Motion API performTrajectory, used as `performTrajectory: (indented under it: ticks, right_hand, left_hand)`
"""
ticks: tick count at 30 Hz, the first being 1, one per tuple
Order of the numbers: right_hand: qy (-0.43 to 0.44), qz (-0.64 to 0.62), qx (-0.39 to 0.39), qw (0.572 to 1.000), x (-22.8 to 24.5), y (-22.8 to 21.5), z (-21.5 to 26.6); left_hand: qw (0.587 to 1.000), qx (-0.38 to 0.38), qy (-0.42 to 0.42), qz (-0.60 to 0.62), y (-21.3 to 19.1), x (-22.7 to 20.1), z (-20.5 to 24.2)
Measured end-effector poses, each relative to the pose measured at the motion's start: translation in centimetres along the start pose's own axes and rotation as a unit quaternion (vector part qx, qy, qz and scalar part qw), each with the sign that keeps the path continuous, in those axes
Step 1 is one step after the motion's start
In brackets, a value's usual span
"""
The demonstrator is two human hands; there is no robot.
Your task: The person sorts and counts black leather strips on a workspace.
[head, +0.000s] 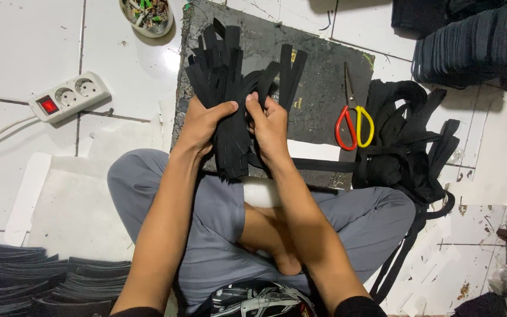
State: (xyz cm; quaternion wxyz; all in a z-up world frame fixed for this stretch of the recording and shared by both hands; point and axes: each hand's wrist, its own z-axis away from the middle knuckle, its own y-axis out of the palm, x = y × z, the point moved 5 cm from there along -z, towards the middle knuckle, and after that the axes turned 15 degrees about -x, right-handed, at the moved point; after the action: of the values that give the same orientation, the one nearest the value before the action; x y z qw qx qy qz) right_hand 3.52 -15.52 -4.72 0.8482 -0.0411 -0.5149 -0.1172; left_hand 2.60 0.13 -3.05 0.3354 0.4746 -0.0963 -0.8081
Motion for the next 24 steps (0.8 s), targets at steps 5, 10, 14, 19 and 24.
performTrajectory:
  ticks: [5,10,14,19,24]
  right_hand:
    - [-0.005,-0.051,-0.005,0.999,0.2,0.5,0.3]
    - [-0.042,-0.025,-0.032,0.998,0.7,1.1,0.5]
    - [-0.026,-0.055,-0.04,0.997,0.3,0.8,0.7]
    - [-0.038,-0.036,-0.073,0.996,-1.2,-0.6,0.9]
    - [-0.088,-0.085,-0.043,0.992,-0.8,-1.1,1.5]
  left_hand:
    - [1.0,-0.005,0.027,-0.011,-0.1,0.4,-0.1]
    - [0.998,-0.037,0.052,-0.018,-0.1,0.8,-0.1]
    - [0.996,-0.077,0.033,0.01,-0.7,2.7,-0.1]
    - [0.995,-0.096,0.022,0.032,-0.7,3.2,1.4]
    - [0.997,-0.066,0.021,0.033,-1.5,3.8,3.1]
